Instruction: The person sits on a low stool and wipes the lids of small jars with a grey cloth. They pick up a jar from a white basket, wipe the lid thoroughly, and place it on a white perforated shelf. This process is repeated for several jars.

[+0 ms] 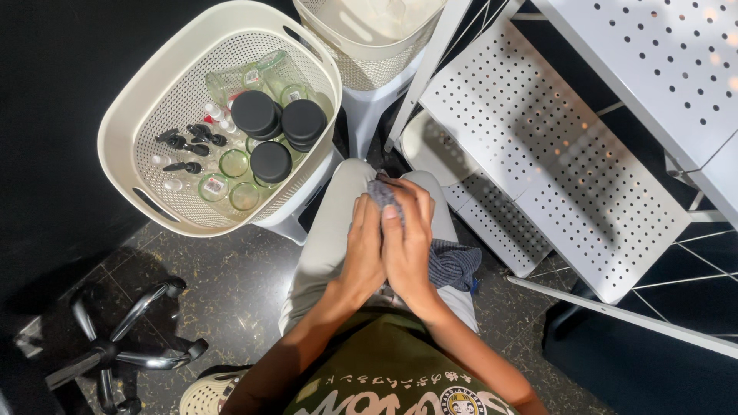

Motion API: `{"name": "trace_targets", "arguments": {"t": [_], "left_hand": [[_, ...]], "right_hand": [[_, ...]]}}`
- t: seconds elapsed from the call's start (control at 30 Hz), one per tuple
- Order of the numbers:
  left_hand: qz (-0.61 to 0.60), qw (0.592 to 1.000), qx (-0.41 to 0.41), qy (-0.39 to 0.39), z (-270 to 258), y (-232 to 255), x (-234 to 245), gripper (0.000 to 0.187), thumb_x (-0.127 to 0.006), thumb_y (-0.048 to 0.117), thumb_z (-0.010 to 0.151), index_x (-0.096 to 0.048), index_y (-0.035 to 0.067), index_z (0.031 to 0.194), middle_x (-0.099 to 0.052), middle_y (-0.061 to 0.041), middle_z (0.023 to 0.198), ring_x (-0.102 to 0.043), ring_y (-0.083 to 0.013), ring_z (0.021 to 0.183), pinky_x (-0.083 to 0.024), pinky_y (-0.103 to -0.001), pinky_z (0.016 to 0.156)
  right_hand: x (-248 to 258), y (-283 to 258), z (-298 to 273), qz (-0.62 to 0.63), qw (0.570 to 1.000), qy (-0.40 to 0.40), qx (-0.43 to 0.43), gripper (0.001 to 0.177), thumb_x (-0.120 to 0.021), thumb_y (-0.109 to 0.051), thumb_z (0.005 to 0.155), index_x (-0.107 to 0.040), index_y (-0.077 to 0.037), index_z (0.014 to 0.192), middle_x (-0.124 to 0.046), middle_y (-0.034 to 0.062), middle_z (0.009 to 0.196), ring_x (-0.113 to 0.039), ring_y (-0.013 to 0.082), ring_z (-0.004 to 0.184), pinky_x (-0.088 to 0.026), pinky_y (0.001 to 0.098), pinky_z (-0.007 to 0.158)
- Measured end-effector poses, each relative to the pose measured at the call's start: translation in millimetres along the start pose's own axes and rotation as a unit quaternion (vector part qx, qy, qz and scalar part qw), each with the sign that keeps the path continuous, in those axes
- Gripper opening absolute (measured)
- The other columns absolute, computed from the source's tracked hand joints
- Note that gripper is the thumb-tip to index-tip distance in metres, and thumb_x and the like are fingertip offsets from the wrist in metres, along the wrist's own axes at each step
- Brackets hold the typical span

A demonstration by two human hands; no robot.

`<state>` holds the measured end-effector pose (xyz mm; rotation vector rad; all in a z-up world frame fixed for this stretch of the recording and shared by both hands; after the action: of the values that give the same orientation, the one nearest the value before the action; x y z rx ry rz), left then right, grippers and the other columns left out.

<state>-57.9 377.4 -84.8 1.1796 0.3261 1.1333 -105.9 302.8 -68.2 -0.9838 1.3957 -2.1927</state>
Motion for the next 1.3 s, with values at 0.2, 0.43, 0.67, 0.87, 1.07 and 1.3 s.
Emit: {"name": "trace_targets", "arguments": {"t": [0.2, 0.43, 0.67, 0.87, 1.07, 1.3], "left_hand": [[-0.024, 1.000, 0.002, 0.013, 13.8, 22.0, 13.6, 0.018, -0.056, 0.011, 0.104, -0.059, 0.003, 0.119, -0.051, -0.010, 0.090, -0.051, -0.0317, 0.081, -0.047, -0.038, 0.076], [-0.001, 1.000, 0.024, -0.016, 4.0, 1.4, 1.9, 0.021, -0.055, 0.016, 0.103, -0.054, 0.001, 0.117, -0.053, -0.017, 0.094, -0.055, -0.0440, 0.089, -0.047, -0.052, 0.072], [-0.003, 1.000, -0.019, 0.002, 10.2, 22.4, 4.6, 0.018, -0.054, 0.014, 0.104, -0.060, 0.003, 0.118, -0.055, -0.008, 0.096, -0.053, -0.0316, 0.085, -0.048, -0.037, 0.081], [-0.034, 0.999, -0.006, 0.005, 6.8, 16.3, 2.8, 0.020, -0.055, 0.015, 0.104, -0.058, 0.002, 0.118, -0.056, -0.011, 0.096, -0.055, -0.0353, 0.085, -0.048, -0.040, 0.079], [-0.031, 0.999, -0.027, 0.028, 16.0, 31.8, 9.7, 0.017, -0.056, 0.010, 0.103, -0.061, 0.001, 0.116, -0.055, -0.011, 0.092, -0.053, -0.0328, 0.079, -0.048, -0.038, 0.077], [-0.052, 0.997, -0.021, 0.042, 18.0, 32.7, 12.2, 0.020, -0.063, 0.010, 0.100, -0.062, 0.000, 0.117, -0.063, -0.015, 0.099, -0.061, -0.0383, 0.086, -0.051, -0.041, 0.080]], "right_hand": [[-18.4, 80.3, -20.0, 0.505, 0.729, 0.131, -0.443, 0.030, -0.063, -0.028, 0.099, -0.072, 0.000, 0.101, -0.077, 0.0158, 0.096, -0.070, 0.0214, 0.079, -0.058, 0.0308, 0.081], [4.5, 0.4, 5.2, 0.107, 0.990, 0.008, -0.092, 0.039, -0.041, -0.028, 0.108, -0.062, 0.001, 0.122, -0.061, 0.0197, 0.122, -0.055, 0.0263, 0.123, -0.041, 0.0445, 0.107], [-9.5, 87.5, -15.6, 0.379, 0.833, 0.128, -0.382, 0.040, -0.056, -0.036, 0.101, -0.069, 0.001, 0.111, -0.067, 0.0149, 0.111, -0.058, 0.0212, 0.098, -0.049, 0.0403, 0.096], [5.4, 64.0, -15.5, 0.317, 0.878, 0.095, -0.347, 0.042, -0.053, -0.035, 0.103, -0.064, 0.003, 0.117, -0.064, 0.0228, 0.118, -0.055, 0.0252, 0.110, -0.043, 0.0396, 0.098], [4.7, 64.6, -11.3, 0.320, 0.884, 0.109, -0.324, 0.041, -0.052, -0.031, 0.104, -0.063, 0.005, 0.121, -0.063, 0.0216, 0.123, -0.055, 0.0227, 0.112, -0.042, 0.0382, 0.103], [14.9, -2.6, 10.4, 0.344, 0.843, 0.144, -0.387, 0.066, -0.063, -0.040, 0.092, -0.053, 0.011, 0.132, -0.060, 0.0274, 0.130, -0.056, 0.0225, 0.117, -0.045, 0.0483, 0.111]]}}
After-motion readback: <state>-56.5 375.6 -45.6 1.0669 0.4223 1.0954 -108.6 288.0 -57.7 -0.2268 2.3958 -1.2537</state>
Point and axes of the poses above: each hand's wrist, its own z-axis towards the middle knuckle, its own x-axis out of the back of the hand, y = z × x, the point moved 7 cm from there along z, towards the middle knuckle
